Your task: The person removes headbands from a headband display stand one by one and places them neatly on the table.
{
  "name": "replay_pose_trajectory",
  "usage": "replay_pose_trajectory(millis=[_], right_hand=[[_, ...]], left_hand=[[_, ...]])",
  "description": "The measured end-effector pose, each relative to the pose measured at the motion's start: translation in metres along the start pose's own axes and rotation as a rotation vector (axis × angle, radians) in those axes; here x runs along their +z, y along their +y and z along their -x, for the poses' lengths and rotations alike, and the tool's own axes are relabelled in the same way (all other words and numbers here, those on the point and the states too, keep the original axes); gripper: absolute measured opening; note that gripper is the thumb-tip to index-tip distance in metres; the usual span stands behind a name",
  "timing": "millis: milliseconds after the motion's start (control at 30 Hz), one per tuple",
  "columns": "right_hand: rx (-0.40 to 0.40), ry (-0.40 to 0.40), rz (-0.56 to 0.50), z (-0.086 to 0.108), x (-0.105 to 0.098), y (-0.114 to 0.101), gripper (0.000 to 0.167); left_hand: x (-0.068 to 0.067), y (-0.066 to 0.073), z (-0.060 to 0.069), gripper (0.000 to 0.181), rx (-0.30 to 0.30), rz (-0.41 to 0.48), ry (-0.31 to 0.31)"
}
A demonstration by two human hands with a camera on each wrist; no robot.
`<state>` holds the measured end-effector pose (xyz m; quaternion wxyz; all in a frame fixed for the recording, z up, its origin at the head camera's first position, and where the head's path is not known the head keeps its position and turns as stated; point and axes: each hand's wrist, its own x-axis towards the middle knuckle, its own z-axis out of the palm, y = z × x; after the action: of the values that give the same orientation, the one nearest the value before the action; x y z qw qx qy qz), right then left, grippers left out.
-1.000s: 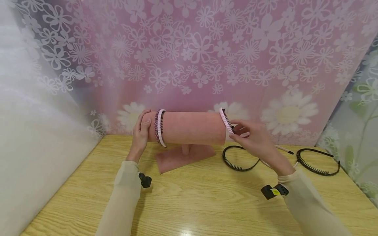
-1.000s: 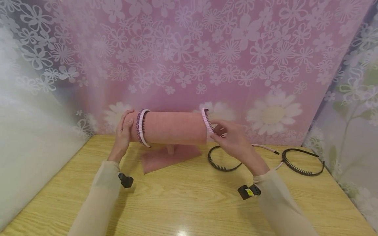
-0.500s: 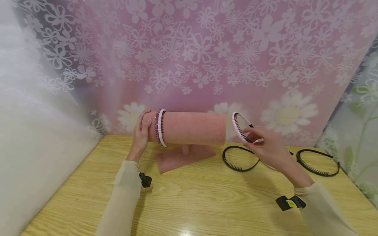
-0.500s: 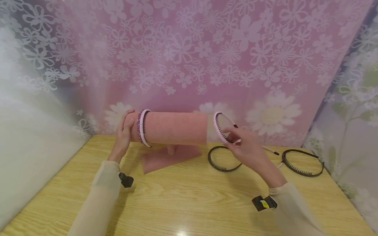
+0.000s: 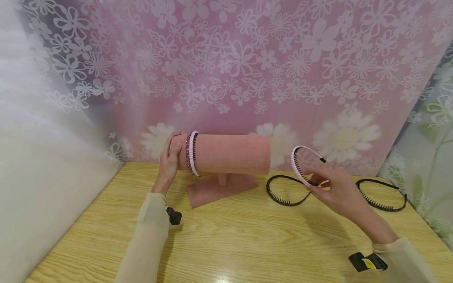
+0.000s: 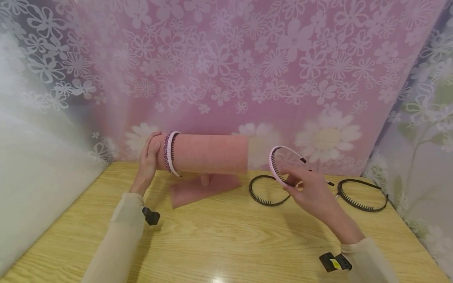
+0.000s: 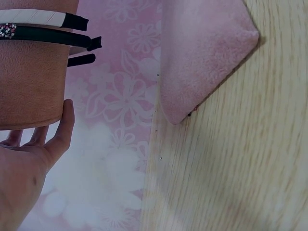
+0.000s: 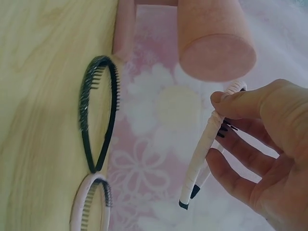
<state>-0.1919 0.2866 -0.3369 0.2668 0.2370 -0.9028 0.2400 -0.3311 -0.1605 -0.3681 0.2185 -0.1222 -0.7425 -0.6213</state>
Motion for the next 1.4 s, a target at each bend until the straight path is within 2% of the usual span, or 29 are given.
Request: replay_pose_trajectory(millis=[67,133,333,400,567,700,1033,1400], right_hand=[[0.006,-0.003,0.019,0.005,-0.002,0.002,0.042],[0.018,-0.009,0.038,0.010,-0.004,0.005,0.042],[0.015,-0.038,0.123,0.024,-0.006,0.013,0.041],[0.009,-0.049,0.143,0.029,-0.007,0.016,0.042],[0.019,-0.060,0.156,0.043,-0.009,0.025,0.042],[0.033,-0.071,0.173,0.055,-0.012,0.032,0.043],[0.051,-0.121,0.187,0.087,-0.020,0.056,0.043],[0.200,-0.237,0.262,0.116,-0.033,0.077,0.039]], left_hand=[[0.000,-0.007,-0.002,0.047,0.002,-0.003,0.010],[0.001,-0.006,-0.002,0.047,0.001,-0.009,0.015],[0.001,0.016,0.006,0.046,-0.011,-0.005,0.007],[0.001,0.018,0.008,0.046,-0.016,-0.005,0.006],[0.001,0.000,0.002,0.046,-0.015,-0.007,0.014],[0.001,-0.008,0.000,0.046,-0.004,-0.018,0.022],[0.002,-0.009,-0.001,0.047,-0.003,-0.017,0.022],[0.005,-0.011,-0.002,0.046,0.007,0.010,0.019]])
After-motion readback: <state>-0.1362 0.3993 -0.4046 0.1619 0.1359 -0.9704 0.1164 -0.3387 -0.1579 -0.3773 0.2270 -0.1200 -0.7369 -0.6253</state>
